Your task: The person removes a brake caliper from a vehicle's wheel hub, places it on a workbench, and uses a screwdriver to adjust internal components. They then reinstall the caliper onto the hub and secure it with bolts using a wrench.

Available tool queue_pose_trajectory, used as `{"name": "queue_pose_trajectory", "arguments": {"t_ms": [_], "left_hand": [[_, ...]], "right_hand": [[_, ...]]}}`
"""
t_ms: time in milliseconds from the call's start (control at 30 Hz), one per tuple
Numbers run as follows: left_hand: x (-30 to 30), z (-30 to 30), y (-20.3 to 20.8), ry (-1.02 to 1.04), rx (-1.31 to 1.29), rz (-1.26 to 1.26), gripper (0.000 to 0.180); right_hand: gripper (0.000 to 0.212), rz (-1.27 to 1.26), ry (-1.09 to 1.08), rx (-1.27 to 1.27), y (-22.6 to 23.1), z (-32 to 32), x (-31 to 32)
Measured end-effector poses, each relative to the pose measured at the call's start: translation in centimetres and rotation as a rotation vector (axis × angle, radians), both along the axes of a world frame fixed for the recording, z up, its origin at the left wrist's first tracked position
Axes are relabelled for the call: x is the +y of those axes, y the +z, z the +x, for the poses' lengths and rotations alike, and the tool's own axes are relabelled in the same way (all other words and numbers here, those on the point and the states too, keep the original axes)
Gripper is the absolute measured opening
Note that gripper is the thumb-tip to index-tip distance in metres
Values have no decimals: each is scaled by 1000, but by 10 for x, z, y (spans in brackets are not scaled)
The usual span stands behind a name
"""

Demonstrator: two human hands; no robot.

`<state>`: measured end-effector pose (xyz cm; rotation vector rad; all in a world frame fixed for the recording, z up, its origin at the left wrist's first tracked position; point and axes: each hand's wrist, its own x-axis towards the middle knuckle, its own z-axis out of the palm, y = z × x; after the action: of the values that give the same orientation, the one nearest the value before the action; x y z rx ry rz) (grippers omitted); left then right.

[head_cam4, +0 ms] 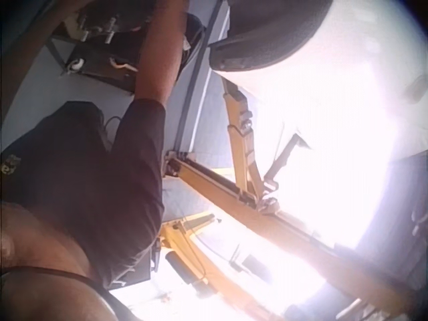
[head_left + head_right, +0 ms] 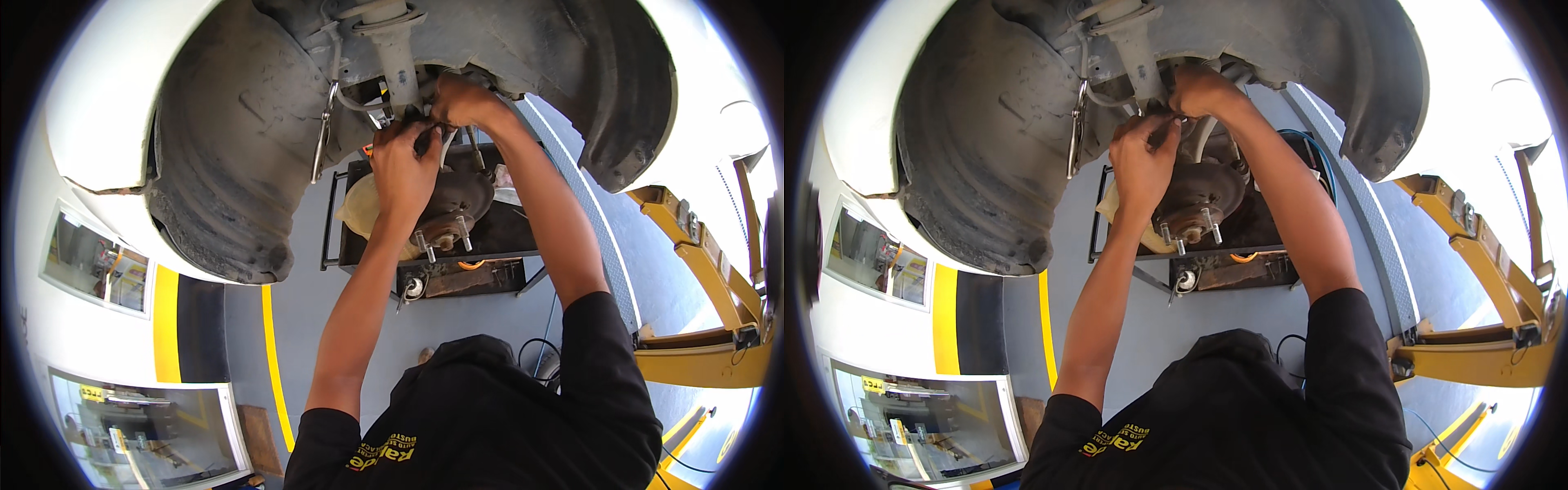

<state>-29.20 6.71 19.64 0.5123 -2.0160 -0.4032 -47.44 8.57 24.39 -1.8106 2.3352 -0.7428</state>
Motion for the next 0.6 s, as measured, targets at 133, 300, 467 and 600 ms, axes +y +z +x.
{"name": "queue_pose_trajectory", "arguments": {"t_ms": [133, 300, 467, 600], "left_hand": [[-4, -6, -1, 103, 8, -108, 16], [-7, -6, 3, 119, -57, -105, 19], [-16, -12, 5, 66, -125, -98, 22], [-10, -3, 14, 22, -121, -84, 31]], "right_hand": [[26, -321, 79, -167, -47, -17, 9], [30, -481, 15, -385, -77, -10, 28], [36, -477, -8, -501, -77, -5, 40], [36, -558, 19, -402, -69, -1, 54]]}}
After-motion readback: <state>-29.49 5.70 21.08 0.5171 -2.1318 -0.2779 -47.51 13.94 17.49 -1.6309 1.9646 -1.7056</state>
